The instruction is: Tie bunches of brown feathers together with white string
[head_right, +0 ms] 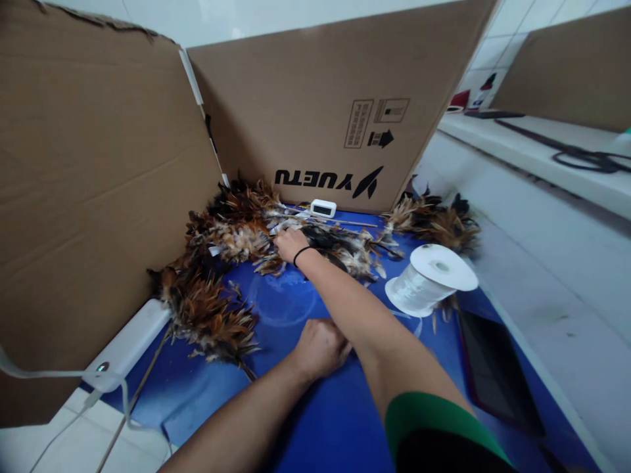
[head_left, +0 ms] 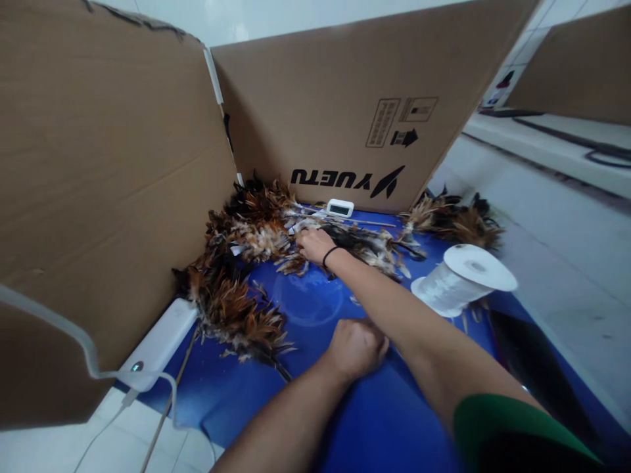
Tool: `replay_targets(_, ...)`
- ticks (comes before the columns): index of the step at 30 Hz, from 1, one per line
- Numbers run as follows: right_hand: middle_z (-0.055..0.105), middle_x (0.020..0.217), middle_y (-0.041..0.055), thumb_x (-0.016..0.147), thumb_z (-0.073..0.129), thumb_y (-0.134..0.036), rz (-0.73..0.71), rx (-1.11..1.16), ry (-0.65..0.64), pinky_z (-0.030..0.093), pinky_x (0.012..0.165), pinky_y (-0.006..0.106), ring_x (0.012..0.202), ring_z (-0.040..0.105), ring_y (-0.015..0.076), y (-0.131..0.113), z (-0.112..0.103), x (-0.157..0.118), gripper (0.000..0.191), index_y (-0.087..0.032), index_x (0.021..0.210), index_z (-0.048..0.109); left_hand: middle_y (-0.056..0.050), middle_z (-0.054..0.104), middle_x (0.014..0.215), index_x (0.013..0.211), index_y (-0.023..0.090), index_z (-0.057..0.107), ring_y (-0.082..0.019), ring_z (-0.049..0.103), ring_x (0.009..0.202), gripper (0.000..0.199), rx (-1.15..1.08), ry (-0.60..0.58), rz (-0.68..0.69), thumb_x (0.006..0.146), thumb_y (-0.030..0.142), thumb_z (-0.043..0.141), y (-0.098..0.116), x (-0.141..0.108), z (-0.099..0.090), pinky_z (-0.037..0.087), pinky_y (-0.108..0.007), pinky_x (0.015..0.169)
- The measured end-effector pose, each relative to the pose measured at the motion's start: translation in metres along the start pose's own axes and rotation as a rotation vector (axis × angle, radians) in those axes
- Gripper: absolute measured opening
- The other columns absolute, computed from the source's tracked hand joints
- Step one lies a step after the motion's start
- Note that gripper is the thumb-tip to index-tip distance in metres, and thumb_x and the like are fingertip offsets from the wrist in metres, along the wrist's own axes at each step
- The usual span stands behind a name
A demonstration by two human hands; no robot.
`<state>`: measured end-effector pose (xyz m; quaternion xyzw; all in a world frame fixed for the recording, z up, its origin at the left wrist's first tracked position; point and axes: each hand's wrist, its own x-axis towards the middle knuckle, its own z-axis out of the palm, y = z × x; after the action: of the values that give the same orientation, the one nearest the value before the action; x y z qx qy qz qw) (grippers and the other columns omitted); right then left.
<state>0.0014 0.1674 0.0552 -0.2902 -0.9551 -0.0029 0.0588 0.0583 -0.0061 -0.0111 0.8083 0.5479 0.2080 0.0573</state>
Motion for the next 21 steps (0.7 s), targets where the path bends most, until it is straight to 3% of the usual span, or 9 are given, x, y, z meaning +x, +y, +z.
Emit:
replay_targets(4,0.067,0.089,0.0182,0.080,0.051,-0.017,0.043,-0.043,-0.013,0.042,0.078,0.035,0.090,0.059,0.0274,0.004,0.006,0.008,0.022,-0.010,0.083,0.071,-0.006,0.066,0.068,0.068,0.016,0.062,-0.016,0.061,0.059,0.023,0.013,0.010,0.020,0.082,0.023,0.045,0.000,0.001,0.003,0.039,-0.025,0.050)
replay_targets(8,0.065,0.099,0.0135,0.085,0.046,-0.022,0.044,-0.029,0.052,0.039,0.084,0.034,0.097,0.055,0.0240,0.009,-0.009,0.006,0.025,-0.015,0.091,0.069,-0.005,0.066,0.069,0.072,0.016,0.062,-0.015,0.061,0.059,0.021,-0.019,0.043,0.029,0.082,0.023,0.045,-0.001,0.002,0.005,0.039,-0.025,0.049)
replay_targets(11,0.064,0.102,0.0100,0.085,0.048,-0.024,0.024,0.046,0.198,0.037,0.087,0.034,0.101,0.052,0.0228,0.007,-0.024,0.001,0.021,-0.018,0.088,0.069,-0.005,0.066,0.071,0.073,0.015,0.061,-0.015,0.062,0.061,0.018,-0.031,0.046,0.041,0.082,0.023,0.047,-0.001,0.001,0.005,0.040,-0.024,0.050)
replay_targets(15,0.067,0.087,0.0066,0.080,0.056,-0.021,-0.033,0.247,0.369,0.039,0.080,0.031,0.085,0.056,0.0194,-0.003,-0.041,-0.010,0.013,-0.017,0.082,0.068,-0.005,0.066,0.072,0.072,0.015,0.060,-0.015,0.062,0.063,0.020,-0.035,0.022,0.049,0.082,0.024,0.045,-0.001,0.002,0.004,0.040,-0.024,0.050)
replay_targets(18,0.067,0.078,0.0028,0.080,0.056,-0.020,-0.110,0.365,0.310,0.040,0.071,0.027,0.073,0.058,0.0155,-0.019,-0.048,-0.018,0.012,-0.018,0.081,0.068,-0.005,0.067,0.073,0.071,0.015,0.060,-0.015,0.062,0.063,0.022,-0.047,0.010,0.048,0.083,0.022,0.043,-0.001,0.001,0.004,0.040,-0.024,0.050)
replay_targets(21,0.068,0.082,0.0028,0.081,0.055,-0.015,-0.303,0.396,0.221,0.040,0.073,0.025,0.077,0.059,0.0143,-0.041,-0.051,-0.025,0.013,-0.017,0.083,0.068,-0.007,0.067,0.074,0.072,0.014,0.061,-0.017,0.063,0.064,0.023,-0.056,-0.004,0.038,0.082,0.022,0.043,-0.001,0.001,0.007,0.043,-0.026,0.051)
